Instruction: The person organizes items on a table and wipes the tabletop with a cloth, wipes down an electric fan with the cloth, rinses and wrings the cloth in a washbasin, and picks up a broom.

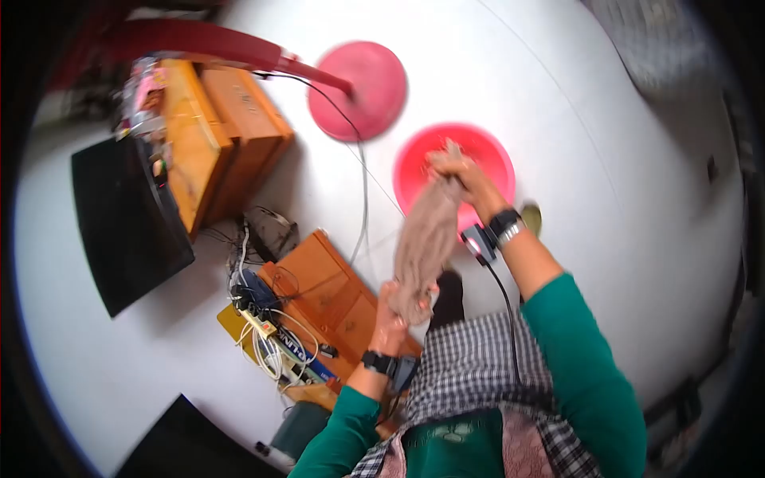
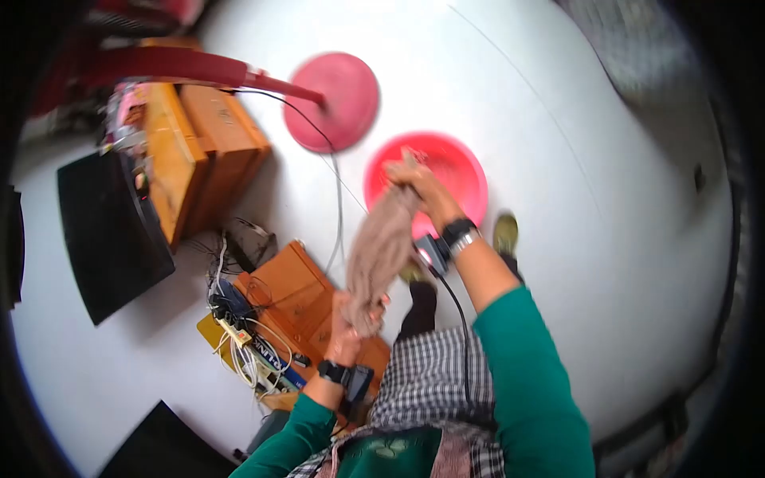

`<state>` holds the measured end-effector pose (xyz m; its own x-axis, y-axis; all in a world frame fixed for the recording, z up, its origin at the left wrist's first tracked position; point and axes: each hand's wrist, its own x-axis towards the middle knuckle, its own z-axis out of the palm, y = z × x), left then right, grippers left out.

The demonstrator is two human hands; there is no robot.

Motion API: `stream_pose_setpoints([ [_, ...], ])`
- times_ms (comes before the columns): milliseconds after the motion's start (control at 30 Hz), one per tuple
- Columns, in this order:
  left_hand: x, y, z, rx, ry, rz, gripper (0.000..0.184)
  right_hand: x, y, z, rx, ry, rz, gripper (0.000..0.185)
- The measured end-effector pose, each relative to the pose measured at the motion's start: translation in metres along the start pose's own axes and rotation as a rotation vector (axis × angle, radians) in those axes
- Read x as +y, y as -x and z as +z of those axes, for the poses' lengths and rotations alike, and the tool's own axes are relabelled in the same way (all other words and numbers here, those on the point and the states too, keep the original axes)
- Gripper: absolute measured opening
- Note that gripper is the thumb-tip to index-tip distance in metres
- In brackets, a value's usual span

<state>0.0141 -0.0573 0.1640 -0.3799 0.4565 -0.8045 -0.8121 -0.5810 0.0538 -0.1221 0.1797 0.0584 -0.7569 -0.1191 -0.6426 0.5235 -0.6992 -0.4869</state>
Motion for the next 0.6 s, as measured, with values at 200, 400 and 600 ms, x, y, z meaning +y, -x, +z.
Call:
stream_pose_setpoints([
  [200, -0.010, 0.001, 0.019, -0.247, 0.211, -0.016, 0.061, 0.001, 0.008, 0.034, -0.128, 0.933, -0.631, 0.017],
  [400, -0.014, -0.013, 0.073, -0.169, 0.330, 0.347, 0.063, 0.013, 0.139, 0.107, -0.227, 1.304, -0.789, 0.036],
  [600, -0.033, 0.023, 0.104, -0.007, 0.068, 0.408, 0.045, -0.045, 0.233, 0.126, -0.468, 1.550, -0.682, 0.063],
])
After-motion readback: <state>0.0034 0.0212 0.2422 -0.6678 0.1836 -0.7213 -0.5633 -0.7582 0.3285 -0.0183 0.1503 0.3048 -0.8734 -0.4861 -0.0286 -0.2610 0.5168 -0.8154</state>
